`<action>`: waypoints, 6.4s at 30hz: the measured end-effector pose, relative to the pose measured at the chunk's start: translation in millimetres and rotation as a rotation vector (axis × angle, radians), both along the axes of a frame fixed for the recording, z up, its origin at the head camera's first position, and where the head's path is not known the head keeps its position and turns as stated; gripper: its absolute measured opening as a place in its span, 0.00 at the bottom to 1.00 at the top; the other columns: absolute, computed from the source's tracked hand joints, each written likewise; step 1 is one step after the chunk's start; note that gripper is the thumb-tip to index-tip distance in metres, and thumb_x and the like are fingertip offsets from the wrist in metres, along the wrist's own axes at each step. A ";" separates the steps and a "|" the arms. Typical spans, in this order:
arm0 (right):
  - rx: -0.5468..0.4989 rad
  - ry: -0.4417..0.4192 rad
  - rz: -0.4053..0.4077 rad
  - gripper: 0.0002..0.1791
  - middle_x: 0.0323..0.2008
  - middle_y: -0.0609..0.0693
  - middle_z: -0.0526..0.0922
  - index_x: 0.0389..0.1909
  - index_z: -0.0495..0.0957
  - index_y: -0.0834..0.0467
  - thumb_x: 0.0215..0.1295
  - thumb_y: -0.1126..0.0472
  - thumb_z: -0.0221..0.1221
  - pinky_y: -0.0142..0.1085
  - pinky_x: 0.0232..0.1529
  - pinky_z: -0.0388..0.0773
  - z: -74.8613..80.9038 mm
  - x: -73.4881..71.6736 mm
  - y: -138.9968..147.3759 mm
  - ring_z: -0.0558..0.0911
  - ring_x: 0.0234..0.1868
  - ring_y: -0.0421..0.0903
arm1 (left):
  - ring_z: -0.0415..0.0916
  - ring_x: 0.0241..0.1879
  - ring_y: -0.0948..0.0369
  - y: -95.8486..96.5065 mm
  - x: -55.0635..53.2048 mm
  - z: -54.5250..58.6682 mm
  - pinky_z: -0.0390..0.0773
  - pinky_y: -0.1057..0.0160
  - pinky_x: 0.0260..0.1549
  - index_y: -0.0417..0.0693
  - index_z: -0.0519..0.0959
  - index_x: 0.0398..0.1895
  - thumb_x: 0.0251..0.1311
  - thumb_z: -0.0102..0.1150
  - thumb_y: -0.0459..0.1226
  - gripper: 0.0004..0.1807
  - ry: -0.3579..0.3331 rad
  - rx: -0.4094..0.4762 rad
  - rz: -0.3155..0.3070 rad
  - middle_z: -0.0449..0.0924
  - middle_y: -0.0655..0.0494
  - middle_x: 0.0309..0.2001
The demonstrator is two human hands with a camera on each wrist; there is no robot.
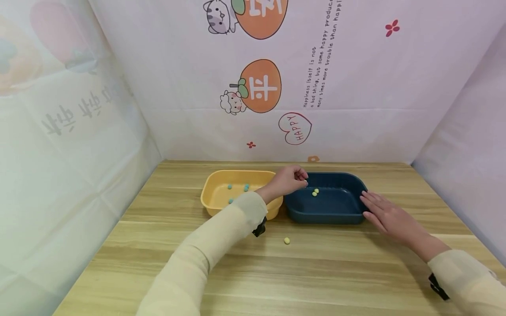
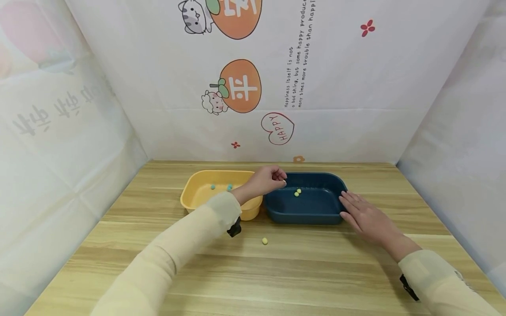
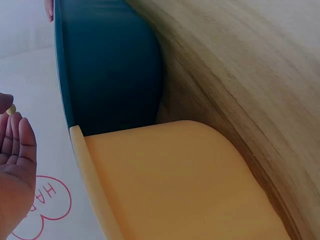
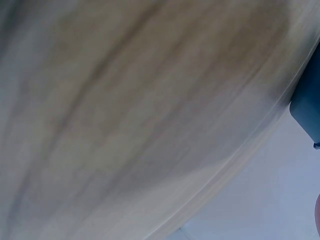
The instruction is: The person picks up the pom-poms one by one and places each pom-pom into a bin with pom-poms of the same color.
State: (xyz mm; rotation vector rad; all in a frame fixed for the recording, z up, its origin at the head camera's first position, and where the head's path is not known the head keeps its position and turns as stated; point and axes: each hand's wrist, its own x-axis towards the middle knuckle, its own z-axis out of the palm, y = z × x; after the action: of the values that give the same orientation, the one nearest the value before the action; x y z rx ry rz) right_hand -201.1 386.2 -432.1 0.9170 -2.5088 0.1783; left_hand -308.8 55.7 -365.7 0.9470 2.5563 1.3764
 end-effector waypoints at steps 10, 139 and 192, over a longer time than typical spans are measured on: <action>-0.007 0.005 0.000 0.26 0.63 0.69 0.69 0.63 0.69 0.72 0.72 0.58 0.55 0.28 0.71 0.39 -0.1 -0.6 0.3 0.60 0.71 0.55 | 0.73 0.31 0.62 12.0 -9.3 -7.1 0.75 0.73 0.31 0.41 0.80 0.38 0.61 0.64 0.33 0.05 0.031 -0.043 0.025 0.77 0.58 0.31; 0.008 -0.004 -0.020 0.26 0.63 0.68 0.69 0.63 0.69 0.71 0.72 0.57 0.54 0.28 0.71 0.40 0.3 -0.1 -1.3 0.57 0.72 0.51 | 0.72 0.30 0.71 -65.0 84.2 -56.5 0.76 0.76 0.32 0.46 0.80 0.38 0.54 0.71 0.34 0.10 0.012 -0.280 -0.311 0.77 0.65 0.29; 0.006 0.022 0.001 0.26 0.62 0.69 0.70 0.61 0.70 0.72 0.73 0.56 0.53 0.28 0.71 0.41 0.8 0.4 -2.9 0.61 0.71 0.54 | 0.72 0.28 0.71 -57.5 78.0 -65.0 0.75 0.75 0.29 0.51 0.79 0.30 0.50 0.68 0.31 0.08 0.008 -0.356 -0.320 0.76 0.66 0.27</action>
State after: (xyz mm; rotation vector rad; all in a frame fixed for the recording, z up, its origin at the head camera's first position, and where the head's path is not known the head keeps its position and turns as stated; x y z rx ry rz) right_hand -200.7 383.4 -431.3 0.9181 -2.4902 0.1605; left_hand -230.8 -1.8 -430.7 1.2176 2.4015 0.8024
